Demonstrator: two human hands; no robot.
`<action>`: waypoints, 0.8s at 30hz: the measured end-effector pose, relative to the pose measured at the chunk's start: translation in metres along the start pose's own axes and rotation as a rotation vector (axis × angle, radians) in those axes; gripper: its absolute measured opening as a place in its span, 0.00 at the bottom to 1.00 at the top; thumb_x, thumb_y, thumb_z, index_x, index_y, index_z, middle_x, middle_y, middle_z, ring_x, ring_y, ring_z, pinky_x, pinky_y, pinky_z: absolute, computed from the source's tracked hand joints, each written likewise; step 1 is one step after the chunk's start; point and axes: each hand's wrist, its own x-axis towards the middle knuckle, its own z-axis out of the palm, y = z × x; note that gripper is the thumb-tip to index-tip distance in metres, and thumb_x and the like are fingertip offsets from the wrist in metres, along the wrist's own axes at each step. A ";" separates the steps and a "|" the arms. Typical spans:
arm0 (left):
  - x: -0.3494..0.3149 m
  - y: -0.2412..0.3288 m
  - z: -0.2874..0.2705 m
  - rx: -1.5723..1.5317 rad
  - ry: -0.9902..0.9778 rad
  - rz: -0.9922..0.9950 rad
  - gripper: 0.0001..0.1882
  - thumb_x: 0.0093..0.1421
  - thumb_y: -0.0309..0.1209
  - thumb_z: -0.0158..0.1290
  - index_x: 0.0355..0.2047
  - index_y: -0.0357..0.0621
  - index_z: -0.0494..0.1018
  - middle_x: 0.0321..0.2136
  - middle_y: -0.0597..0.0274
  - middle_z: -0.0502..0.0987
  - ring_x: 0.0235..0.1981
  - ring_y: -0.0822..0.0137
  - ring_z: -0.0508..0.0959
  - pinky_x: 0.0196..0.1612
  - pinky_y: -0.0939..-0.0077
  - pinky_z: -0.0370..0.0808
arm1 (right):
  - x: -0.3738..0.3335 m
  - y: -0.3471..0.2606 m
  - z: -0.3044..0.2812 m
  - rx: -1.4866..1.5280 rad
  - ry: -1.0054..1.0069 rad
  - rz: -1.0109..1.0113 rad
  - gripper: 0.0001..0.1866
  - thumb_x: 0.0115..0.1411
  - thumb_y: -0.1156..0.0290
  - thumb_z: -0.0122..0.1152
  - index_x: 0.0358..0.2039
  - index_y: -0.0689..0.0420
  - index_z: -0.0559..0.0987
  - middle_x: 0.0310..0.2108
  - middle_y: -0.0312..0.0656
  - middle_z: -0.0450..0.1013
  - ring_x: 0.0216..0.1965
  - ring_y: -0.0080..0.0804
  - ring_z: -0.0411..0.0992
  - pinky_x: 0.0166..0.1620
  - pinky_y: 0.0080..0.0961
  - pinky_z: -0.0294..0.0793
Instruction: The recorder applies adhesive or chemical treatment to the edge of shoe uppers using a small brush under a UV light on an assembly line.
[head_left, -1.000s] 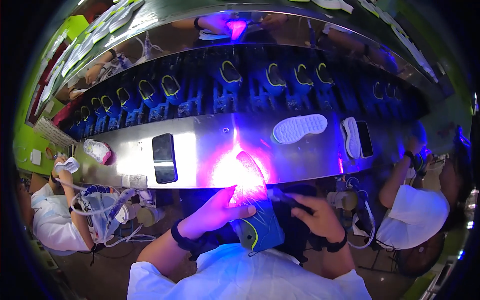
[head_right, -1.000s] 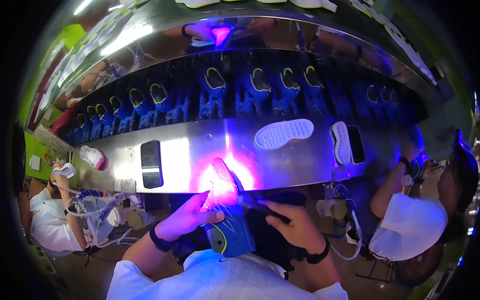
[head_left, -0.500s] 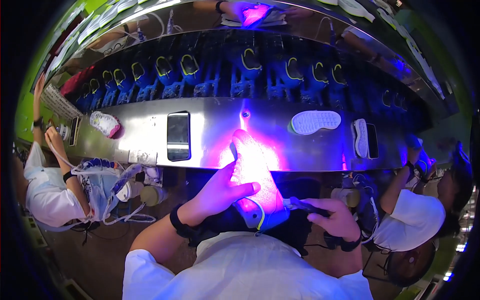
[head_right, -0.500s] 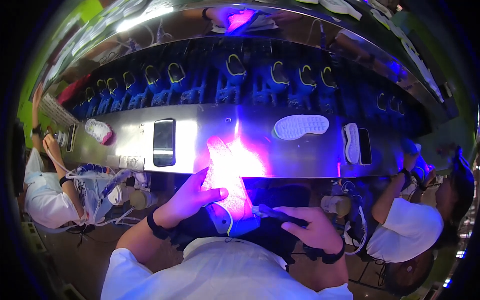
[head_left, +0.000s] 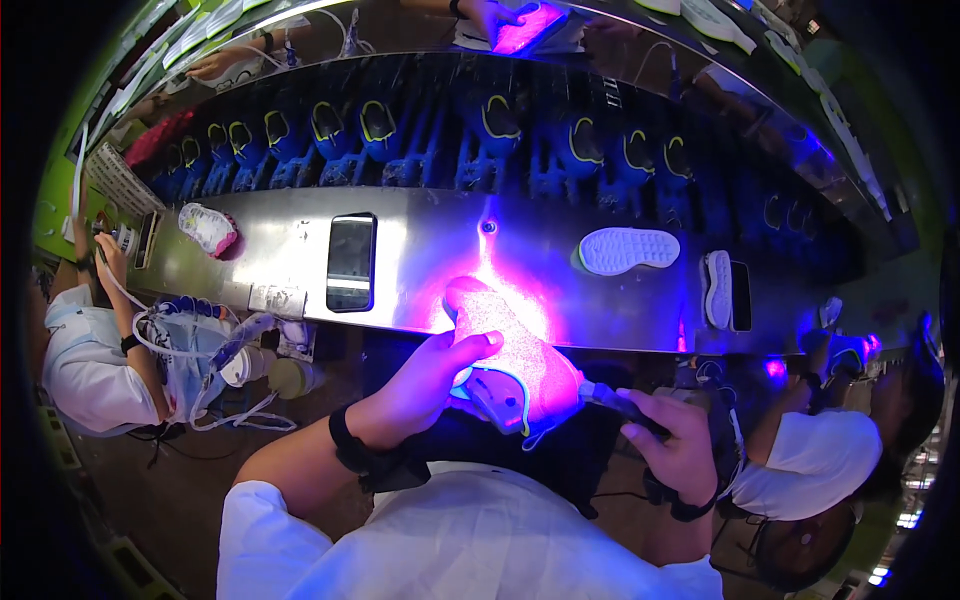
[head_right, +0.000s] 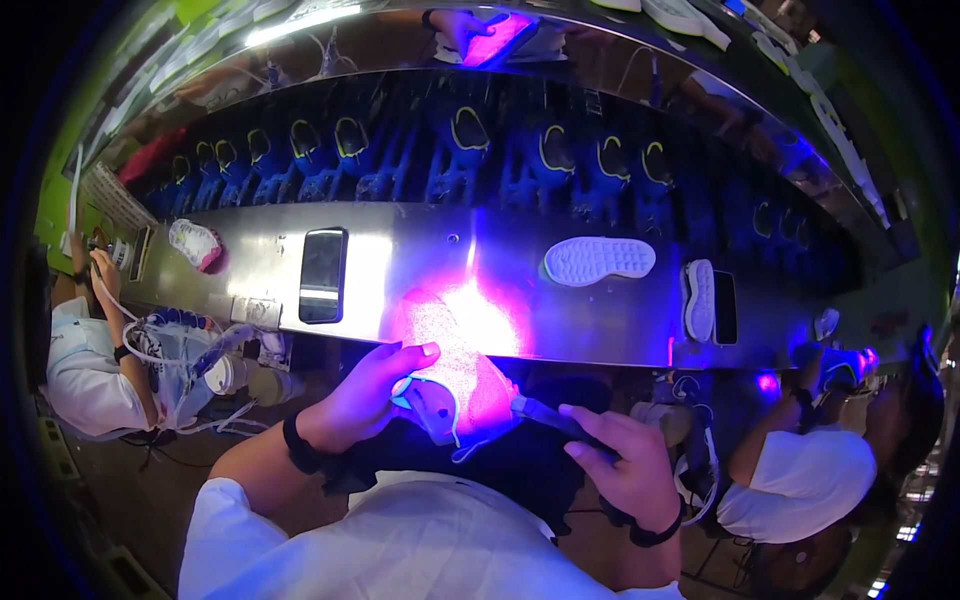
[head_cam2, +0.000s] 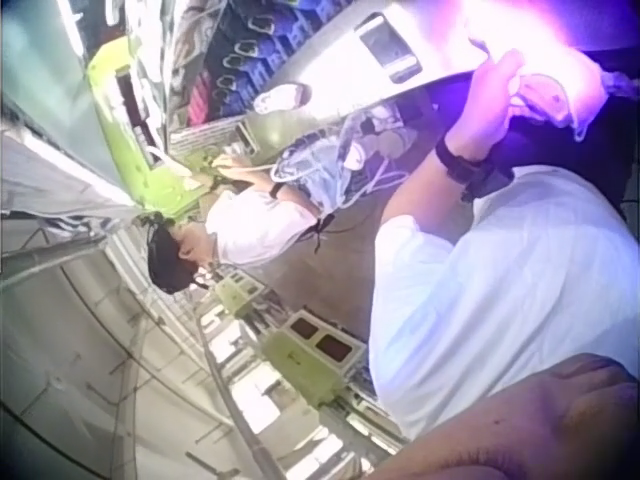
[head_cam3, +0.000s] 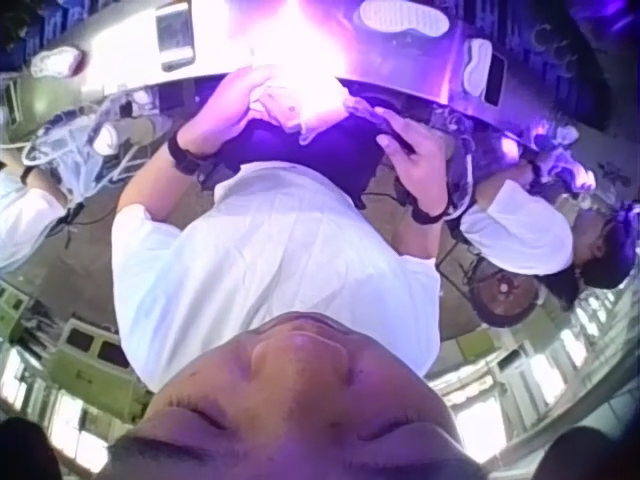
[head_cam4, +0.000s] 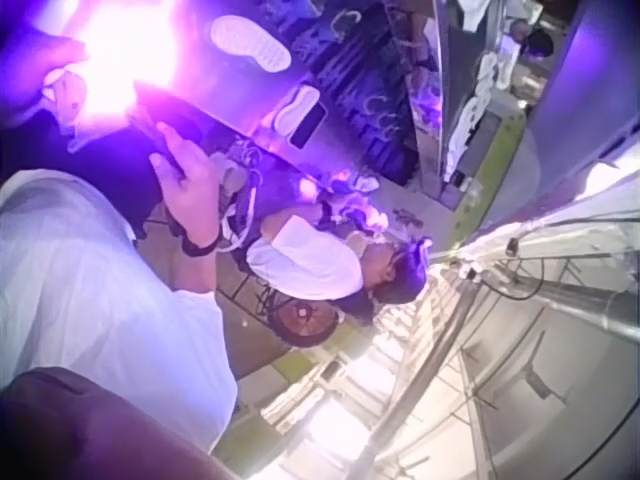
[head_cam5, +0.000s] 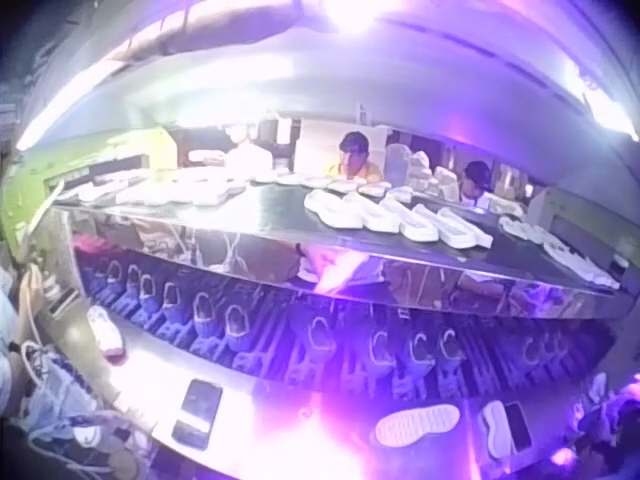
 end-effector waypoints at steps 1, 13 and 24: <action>0.001 -0.003 0.000 0.002 0.002 0.005 0.25 0.71 0.45 0.53 0.52 0.31 0.73 0.34 0.56 0.83 0.34 0.61 0.86 0.39 0.70 0.84 | 0.003 -0.001 -0.003 -0.035 0.007 -0.022 0.26 0.57 0.74 0.72 0.58 0.52 0.82 0.26 0.41 0.72 0.24 0.33 0.69 0.30 0.30 0.68; 0.025 -0.031 -0.011 -0.624 -0.240 -0.303 0.30 0.73 0.53 0.47 0.62 0.42 0.68 0.39 0.47 0.82 0.31 0.57 0.85 0.30 0.72 0.87 | 0.034 0.011 -0.020 -0.081 0.061 -0.132 0.26 0.56 0.76 0.73 0.56 0.51 0.83 0.28 0.40 0.76 0.23 0.31 0.72 0.29 0.29 0.71; 0.027 -0.054 -0.009 -0.935 -0.576 -0.471 0.37 0.71 0.61 0.44 0.64 0.41 0.67 0.45 0.38 0.77 0.30 0.64 0.80 0.24 0.82 0.80 | 0.031 0.035 0.019 0.028 0.147 -0.176 0.24 0.55 0.78 0.72 0.55 0.56 0.83 0.31 0.41 0.77 0.28 0.30 0.75 0.32 0.28 0.73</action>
